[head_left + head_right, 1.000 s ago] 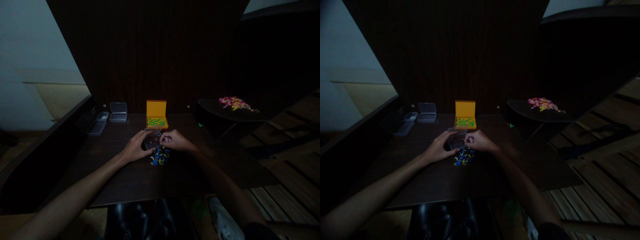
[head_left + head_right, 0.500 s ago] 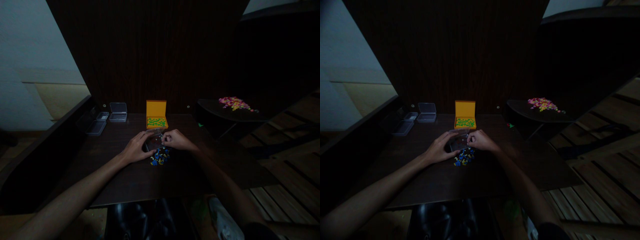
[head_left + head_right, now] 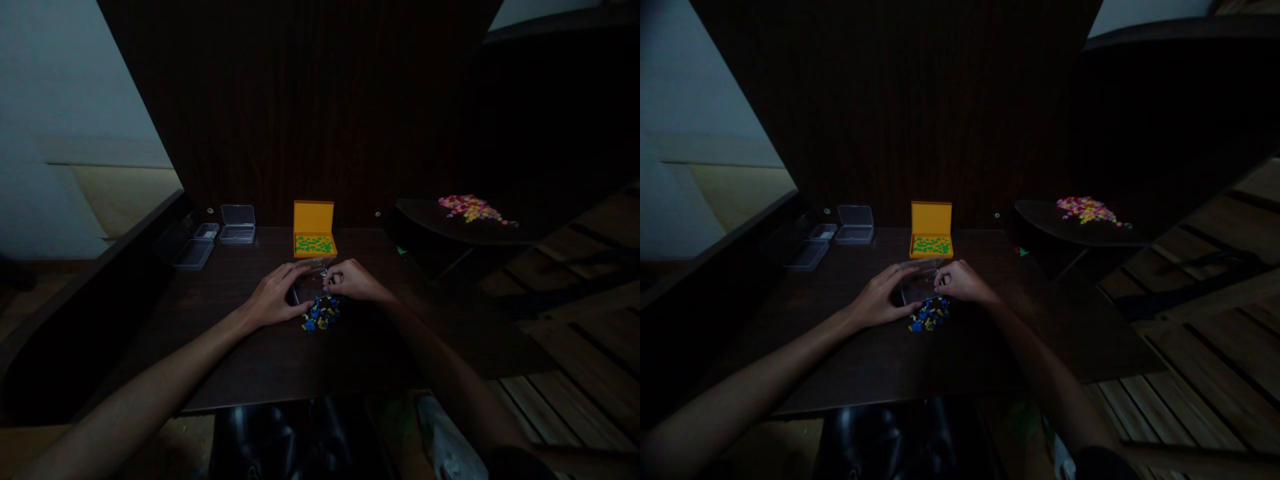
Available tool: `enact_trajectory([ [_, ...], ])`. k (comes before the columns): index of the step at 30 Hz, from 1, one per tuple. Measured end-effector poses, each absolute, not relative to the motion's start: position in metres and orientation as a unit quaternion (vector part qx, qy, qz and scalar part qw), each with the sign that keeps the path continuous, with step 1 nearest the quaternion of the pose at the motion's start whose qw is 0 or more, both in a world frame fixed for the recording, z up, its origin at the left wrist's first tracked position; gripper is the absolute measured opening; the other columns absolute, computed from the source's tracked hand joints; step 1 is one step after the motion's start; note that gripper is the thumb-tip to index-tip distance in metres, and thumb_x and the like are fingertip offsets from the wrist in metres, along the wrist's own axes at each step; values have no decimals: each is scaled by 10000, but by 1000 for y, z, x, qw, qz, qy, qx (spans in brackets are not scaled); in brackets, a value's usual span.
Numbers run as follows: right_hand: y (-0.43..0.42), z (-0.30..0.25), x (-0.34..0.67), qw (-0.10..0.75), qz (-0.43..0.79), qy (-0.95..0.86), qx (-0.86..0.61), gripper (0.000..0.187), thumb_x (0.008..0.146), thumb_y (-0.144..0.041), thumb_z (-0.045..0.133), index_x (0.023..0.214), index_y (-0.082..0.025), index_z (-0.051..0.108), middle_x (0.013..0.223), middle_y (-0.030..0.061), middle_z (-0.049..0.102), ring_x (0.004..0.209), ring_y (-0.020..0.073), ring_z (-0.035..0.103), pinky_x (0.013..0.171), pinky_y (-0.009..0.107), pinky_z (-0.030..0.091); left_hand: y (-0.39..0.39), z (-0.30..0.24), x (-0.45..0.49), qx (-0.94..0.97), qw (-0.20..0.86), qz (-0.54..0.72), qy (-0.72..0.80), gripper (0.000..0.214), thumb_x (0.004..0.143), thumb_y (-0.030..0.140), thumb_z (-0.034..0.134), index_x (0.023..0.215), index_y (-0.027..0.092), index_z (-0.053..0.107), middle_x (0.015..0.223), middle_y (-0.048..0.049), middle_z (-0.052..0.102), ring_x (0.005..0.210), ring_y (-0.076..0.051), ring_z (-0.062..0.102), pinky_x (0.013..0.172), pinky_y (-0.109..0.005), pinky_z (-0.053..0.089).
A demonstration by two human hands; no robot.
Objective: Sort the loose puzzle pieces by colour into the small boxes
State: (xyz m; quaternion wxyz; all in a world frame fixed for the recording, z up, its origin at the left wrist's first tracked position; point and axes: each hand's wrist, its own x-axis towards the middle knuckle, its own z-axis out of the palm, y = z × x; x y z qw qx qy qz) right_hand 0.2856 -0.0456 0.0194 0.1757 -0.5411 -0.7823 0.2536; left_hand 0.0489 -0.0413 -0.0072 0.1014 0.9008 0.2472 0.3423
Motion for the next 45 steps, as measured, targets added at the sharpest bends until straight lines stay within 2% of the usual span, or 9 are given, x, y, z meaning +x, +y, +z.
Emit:
enact_trajectory([
  [8,-45,18,288,178,267,-779,-539,143,719,-205,709,816,-127,780,522,-38,573,467,60,405,504,203,285,-40,-8,49,901,100,339,251,618,800,387,708,1334,201,459,1243,-113,590,1154,-268,587,987,-418,507],
  [21,-44,15,289,184,261,-785,-531,121,697,-148,696,796,-133,764,544,-40,572,488,68,433,509,203,295,-40,-9,49,901,103,339,251,609,804,392,703,1333,209,462,1253,-106,590,1164,-265,588,997,-422,505],
  [26,-44,14,289,232,266,-772,-528,95,711,-172,673,766,-131,739,508,-52,515,479,72,419,496,204,293,-39,-10,49,900,105,339,253,607,799,398,704,1327,211,470,1239,-107,596,1154,-270,595,987,-431,512],
  [32,-45,18,289,326,313,-730,-513,165,741,-248,620,780,-119,716,485,-66,430,463,74,369,479,205,286,-37,-12,47,895,113,340,265,612,795,412,708,1318,195,475,1231,-116,601,1151,-270,595,994,-433,506],
  [35,-44,18,290,344,314,-719,-516,202,756,-288,611,777,-127,731,481,-55,443,473,83,370,491,214,304,-36,-11,46,891,120,342,274,606,798,426,704,1312,197,479,1231,-114,601,1152,-272,595,988,-442,508],
  [39,-45,19,290,321,286,-740,-518,256,807,-316,579,774,-132,754,556,-2,582,533,110,452,537,232,341,-37,-9,46,882,130,341,298,596,794,432,712,1298,201,492,1231,-106,602,1148,-271,603,993,-440,508],
  [43,-49,24,287,245,242,-790,-507,370,874,-354,529,681,-123,744,562,-1,607,545,111,478,550,235,320,-37,-8,45,877,140,345,304,605,785,418,723,1300,210,486,1253,-103,593,1158,-271,600,994,-442,509],
  [45,-51,25,286,220,232,-801,-506,412,910,-374,497,710,-124,757,585,3,637,561,117,509,569,235,330,-37,-8,46,876,141,348,303,603,786,412,723,1302,212,482,1249,-101,594,1158,-269,601,992,-439,512],
])
